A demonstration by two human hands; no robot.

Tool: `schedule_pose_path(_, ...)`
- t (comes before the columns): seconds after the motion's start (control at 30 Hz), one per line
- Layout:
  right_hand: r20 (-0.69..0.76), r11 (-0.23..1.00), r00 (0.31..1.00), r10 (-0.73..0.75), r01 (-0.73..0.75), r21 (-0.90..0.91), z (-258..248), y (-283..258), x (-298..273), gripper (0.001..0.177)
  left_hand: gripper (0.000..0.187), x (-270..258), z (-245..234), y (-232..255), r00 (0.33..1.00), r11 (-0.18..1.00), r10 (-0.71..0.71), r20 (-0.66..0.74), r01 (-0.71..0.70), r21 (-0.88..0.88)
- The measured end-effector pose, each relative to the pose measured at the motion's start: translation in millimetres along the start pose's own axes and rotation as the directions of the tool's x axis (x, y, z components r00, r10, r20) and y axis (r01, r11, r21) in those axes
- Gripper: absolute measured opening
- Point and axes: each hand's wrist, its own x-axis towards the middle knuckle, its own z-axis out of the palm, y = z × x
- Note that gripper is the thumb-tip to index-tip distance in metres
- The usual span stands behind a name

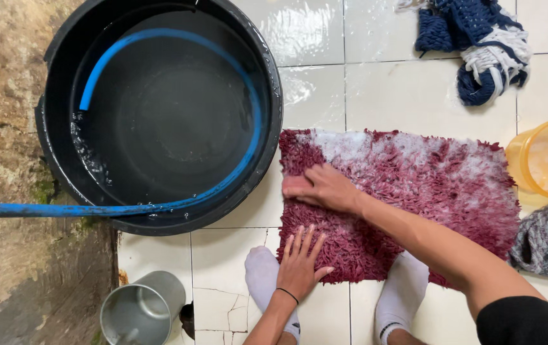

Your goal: The person washes a rug by scrubbing its top side with a bar of soap, turning the rug over, and scrubbing its back side with the soap.

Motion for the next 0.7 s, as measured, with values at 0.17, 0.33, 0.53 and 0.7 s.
schedule_pose_path(0.17, -0.135, 0.977, 0.97, 0.202, -0.21, -0.045, 2.7, 27.0, 23.6, 0.041, 0.086, 3.5, -3.9, 1.0, 1.0, 1.0, -0.005, 0.008, 0.005, -0.006)
schedule_pose_path(0.33, -0.062, 0.946, 0.944, 0.325, -0.324, 0.017, 3.0, -1.6, 18.3, 0.039, 0.087, 2.0, -2.1, 0.6, 1.0, 1.0, 0.004, -0.006, -0.004, 0.005)
schedule_pose_path(0.53, -0.028, 0.987, 0.999, -0.046, 0.05, 0.15, 10.3, -17.3, -3.8, 0.039, 0.085, 1.5, -0.4, -0.7, 0.999, 1.0, -0.02, 0.032, 0.02, -0.016)
schedule_pose_path(0.7, -0.211, 0.901, 0.888, 0.408, -0.429, -0.068, 7.5, 43.7, 33.9, 0.038, 0.084, 1.2, -2.9, 0.1, 1.0, 1.0, 0.0, -0.001, 0.0, -0.02)
